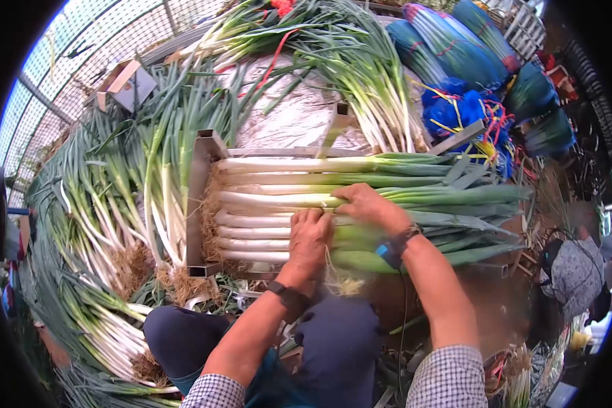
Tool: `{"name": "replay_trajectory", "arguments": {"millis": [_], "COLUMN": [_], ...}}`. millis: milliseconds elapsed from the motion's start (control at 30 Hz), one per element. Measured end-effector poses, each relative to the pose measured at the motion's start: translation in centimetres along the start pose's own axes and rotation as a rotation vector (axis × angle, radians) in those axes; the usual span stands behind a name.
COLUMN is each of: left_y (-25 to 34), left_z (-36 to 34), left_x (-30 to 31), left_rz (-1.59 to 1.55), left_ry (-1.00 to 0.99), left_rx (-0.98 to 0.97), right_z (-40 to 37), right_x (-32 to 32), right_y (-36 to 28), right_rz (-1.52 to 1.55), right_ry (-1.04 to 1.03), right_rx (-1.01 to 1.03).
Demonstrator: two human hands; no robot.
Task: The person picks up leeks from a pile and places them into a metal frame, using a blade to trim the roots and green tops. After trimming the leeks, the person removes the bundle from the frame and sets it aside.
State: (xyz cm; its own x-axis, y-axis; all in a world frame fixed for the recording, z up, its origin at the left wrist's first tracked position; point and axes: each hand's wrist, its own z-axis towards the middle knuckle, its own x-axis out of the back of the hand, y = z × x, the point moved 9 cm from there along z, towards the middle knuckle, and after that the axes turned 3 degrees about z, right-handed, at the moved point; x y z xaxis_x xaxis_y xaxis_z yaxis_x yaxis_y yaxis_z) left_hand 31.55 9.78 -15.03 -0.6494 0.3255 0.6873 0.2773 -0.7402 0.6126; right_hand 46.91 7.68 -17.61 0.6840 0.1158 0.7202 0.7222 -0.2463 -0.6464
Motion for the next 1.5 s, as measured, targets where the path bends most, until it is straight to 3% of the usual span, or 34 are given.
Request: {"name": "replay_trajectory", "arguments": {"millis": [200,267,333,400,433,500,567,600,633,700,833,967,1067,1100,1167,1267,1300,1400,1500], "left_y": [-0.4,-0.3,-1.1,-3.6,-3.6,-3.5,-3.6,-3.6,-3.4,-3.3,-2.7,-2.5,-3.0,-3.8,-4.5,-4.3,-4.1,-3.5,-3.7], "left_z": [-1.3,-1.9,0.5,2.0,2.1,1.9,2.0,1.8,1.8,1.6,1.7,1.5,2.1,1.9,1.6,1.7,1.6,1.5,0.5], "left_x": [0.4,1.8,2.5,0.7,0.9,1.0,1.2,1.2,1.2,1.5,2.2,1.6,1.2,0.8,0.3,0.7,1.2,2.2,2.2], "left_rz": [-0.075,0.116,0.189,0.203,0.189,0.191,0.169,0.153,0.149,0.201,0.233,0.239,0.228,0.216,0.197,0.223,0.227,0.183,0.195], "left_ry": [0.191,0.262,0.221,-0.103,-0.075,-0.034,-0.032,-0.043,-0.035,0.024,0.086,0.083,0.05,0.038,0.053,0.075,0.09,0.068,-0.004], "left_rx": [-0.042,-0.135,-0.1,0.0,-0.013,-0.029,-0.027,-0.03,-0.033,-0.056,-0.057,-0.058,-0.062,-0.052,-0.033,-0.024,-0.027,-0.035,-0.006], "right_z": [0.2,0.5,0.0,-0.6,-0.3,-1.3,-3.4,-5.4,-7.1,-9.6,-11.6,-12.1,-9.4,-9.1,-8.6,-8.9,-9.8,-11.3,-11.3], "right_x": [-0.6,-1.0,-1.1,-1.8,-1.4,-0.9,2.7,6.4,7.6,8.4,6.6,5.9,5.1,5.4,4.8,5.2,6.6,5.1,4.6], "right_y": [0.2,-0.3,-0.5,-0.4,0.2,4.5,3.6,1.6,3.3,3.9,4.1,4.9,7.5,5.2,5.5,5.8,6.3,1.7,1.0], "right_rz": [-0.056,-0.084,-0.151,-0.191,-0.214,-0.2,-0.342,-0.489,-0.528,-0.561,-0.601,-0.553,-0.634,-0.722,-0.818,-0.769,-0.526,-0.426,-0.44], "right_ry": [-0.012,-0.002,0.008,0.001,0.007,0.291,0.337,0.256,0.305,0.43,0.416,0.462,0.23,0.164,0.247,0.328,0.472,0.566,0.556], "right_rx": [-0.049,-0.06,-0.058,-0.1,-0.103,0.102,0.067,-0.098,-0.134,-0.133,-0.284,-0.245,-0.254,-0.187,0.001,-0.006,-0.175,0.044,-0.012]}}
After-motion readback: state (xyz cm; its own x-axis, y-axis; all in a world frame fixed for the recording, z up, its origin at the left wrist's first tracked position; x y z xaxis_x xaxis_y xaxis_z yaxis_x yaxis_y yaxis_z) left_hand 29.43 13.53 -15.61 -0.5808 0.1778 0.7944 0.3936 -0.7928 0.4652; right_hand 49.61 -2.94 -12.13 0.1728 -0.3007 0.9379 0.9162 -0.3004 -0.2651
